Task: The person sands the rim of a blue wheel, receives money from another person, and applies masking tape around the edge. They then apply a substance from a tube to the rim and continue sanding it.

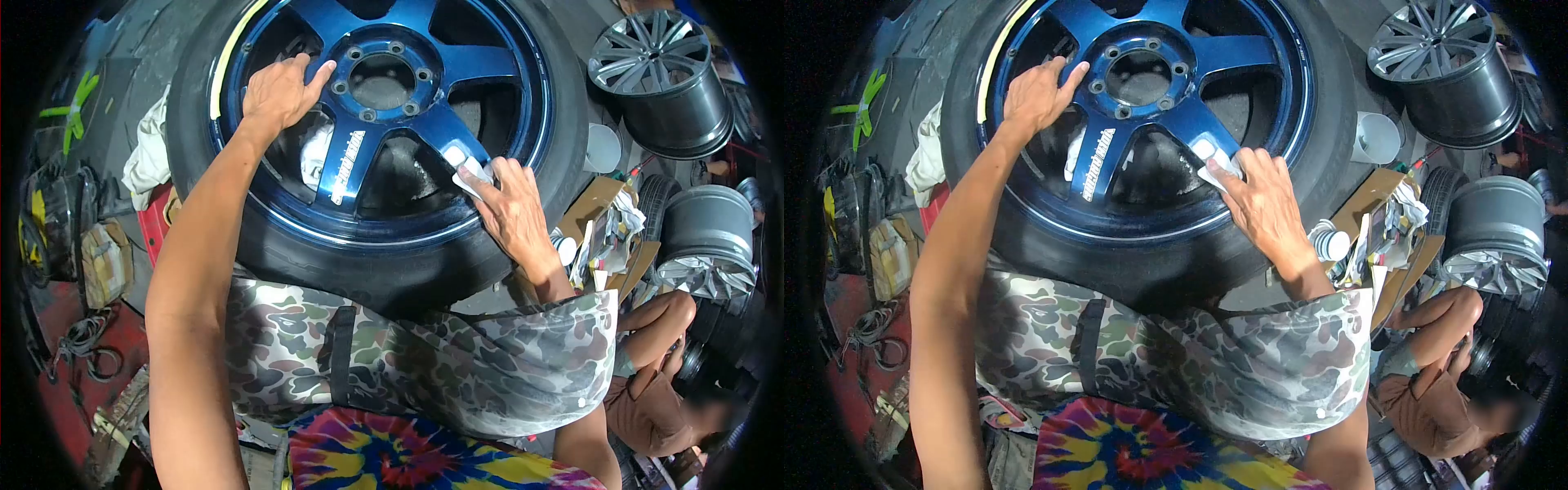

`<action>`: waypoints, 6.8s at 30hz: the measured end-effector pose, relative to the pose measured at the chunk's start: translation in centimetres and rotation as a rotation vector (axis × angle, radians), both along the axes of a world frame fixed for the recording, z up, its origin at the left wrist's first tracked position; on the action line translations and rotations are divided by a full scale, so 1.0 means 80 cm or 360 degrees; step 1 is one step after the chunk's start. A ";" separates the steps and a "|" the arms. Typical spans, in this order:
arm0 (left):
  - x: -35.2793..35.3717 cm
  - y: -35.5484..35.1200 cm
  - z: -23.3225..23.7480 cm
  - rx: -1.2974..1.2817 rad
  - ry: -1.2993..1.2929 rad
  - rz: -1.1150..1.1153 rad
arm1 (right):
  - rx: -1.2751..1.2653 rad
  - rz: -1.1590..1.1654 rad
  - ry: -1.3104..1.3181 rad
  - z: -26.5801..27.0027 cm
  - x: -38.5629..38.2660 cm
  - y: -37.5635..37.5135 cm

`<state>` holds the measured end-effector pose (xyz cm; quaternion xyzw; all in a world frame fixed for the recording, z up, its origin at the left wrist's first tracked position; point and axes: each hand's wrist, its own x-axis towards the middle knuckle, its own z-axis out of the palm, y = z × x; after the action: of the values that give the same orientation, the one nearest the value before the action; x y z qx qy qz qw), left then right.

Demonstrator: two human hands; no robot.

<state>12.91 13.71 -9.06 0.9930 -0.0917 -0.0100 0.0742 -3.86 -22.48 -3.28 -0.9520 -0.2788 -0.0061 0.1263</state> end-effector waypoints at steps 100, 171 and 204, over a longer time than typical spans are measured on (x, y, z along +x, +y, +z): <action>0.012 0.025 -0.013 0.0017 -0.0066 -0.0518 | 0.0496 -0.0813 -0.0412 -0.032 -0.084 -0.098; 0.076 0.223 0.011 -0.1130 -0.0041 0.0588 | 0.0401 0.0975 0.0103 -0.028 0.310 0.376; 0.080 0.223 0.012 -0.1078 0.0050 0.0639 | 0.0906 0.0096 -0.0127 -0.059 0.226 0.424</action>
<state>19.33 31.53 -8.12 0.9102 0.1074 0.0204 0.3994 14.25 11.42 -7.98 -0.8686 -0.2987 -0.1179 0.3774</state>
